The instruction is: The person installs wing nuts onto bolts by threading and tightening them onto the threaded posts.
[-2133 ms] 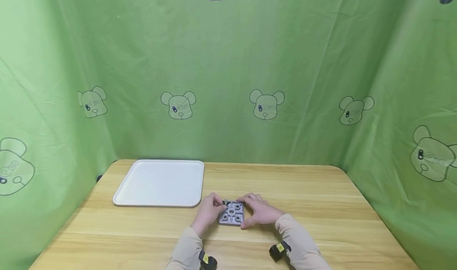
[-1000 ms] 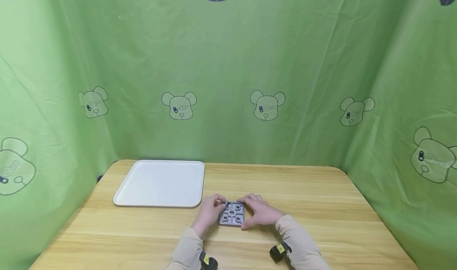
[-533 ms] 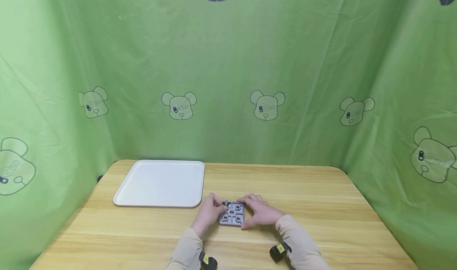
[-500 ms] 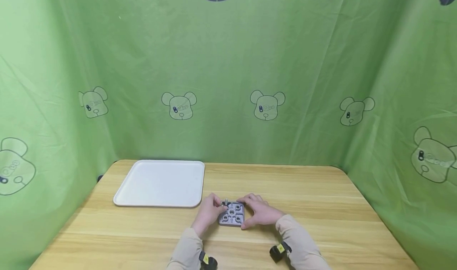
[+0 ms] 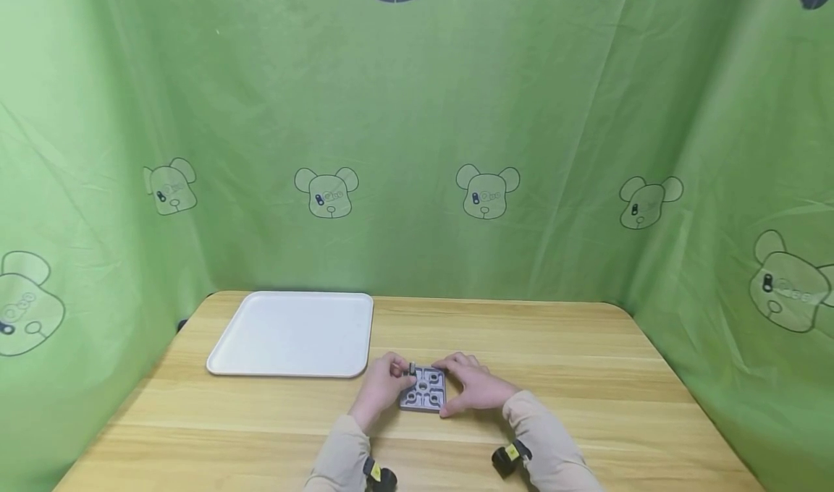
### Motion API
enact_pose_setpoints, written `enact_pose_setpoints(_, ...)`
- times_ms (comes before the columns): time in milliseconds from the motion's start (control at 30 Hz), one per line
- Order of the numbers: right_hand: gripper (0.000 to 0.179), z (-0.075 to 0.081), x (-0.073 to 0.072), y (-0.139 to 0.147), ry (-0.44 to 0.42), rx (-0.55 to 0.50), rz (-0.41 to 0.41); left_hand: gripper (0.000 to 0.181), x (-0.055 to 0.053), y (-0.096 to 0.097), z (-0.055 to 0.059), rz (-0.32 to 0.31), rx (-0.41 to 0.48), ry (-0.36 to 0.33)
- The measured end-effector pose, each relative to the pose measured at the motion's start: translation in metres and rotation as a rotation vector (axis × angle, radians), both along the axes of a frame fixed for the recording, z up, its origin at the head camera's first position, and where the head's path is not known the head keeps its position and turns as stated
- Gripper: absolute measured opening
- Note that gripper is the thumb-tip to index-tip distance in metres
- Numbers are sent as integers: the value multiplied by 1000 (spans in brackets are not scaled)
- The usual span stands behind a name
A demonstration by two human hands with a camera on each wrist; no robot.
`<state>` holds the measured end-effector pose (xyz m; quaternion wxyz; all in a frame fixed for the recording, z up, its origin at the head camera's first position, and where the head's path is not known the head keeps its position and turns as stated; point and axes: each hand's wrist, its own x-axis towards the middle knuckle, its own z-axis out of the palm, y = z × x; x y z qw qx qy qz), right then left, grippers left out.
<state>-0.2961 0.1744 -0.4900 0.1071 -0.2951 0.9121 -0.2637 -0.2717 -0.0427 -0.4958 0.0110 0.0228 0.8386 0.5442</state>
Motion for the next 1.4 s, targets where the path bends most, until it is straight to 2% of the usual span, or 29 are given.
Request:
enact_pose_setpoints(567, 88, 2, 1, 0, -1, -6, 8, 17, -1, -1, -3, -25, -65, 56)
enact_pose_setpoints(833, 89, 2, 1, 0, 2, -5, 7, 14, -1, -1, -4, -23, -56, 48)
enact_pose_setpoints(1133, 89, 2, 1, 0, 0, -3, 6, 17, 2, 0, -3, 21, -15, 27)
enact_pose_setpoints(1400, 89, 2, 1, 0, -1, -2, 3, 20, 2, 0, -1, 13, -39, -3)
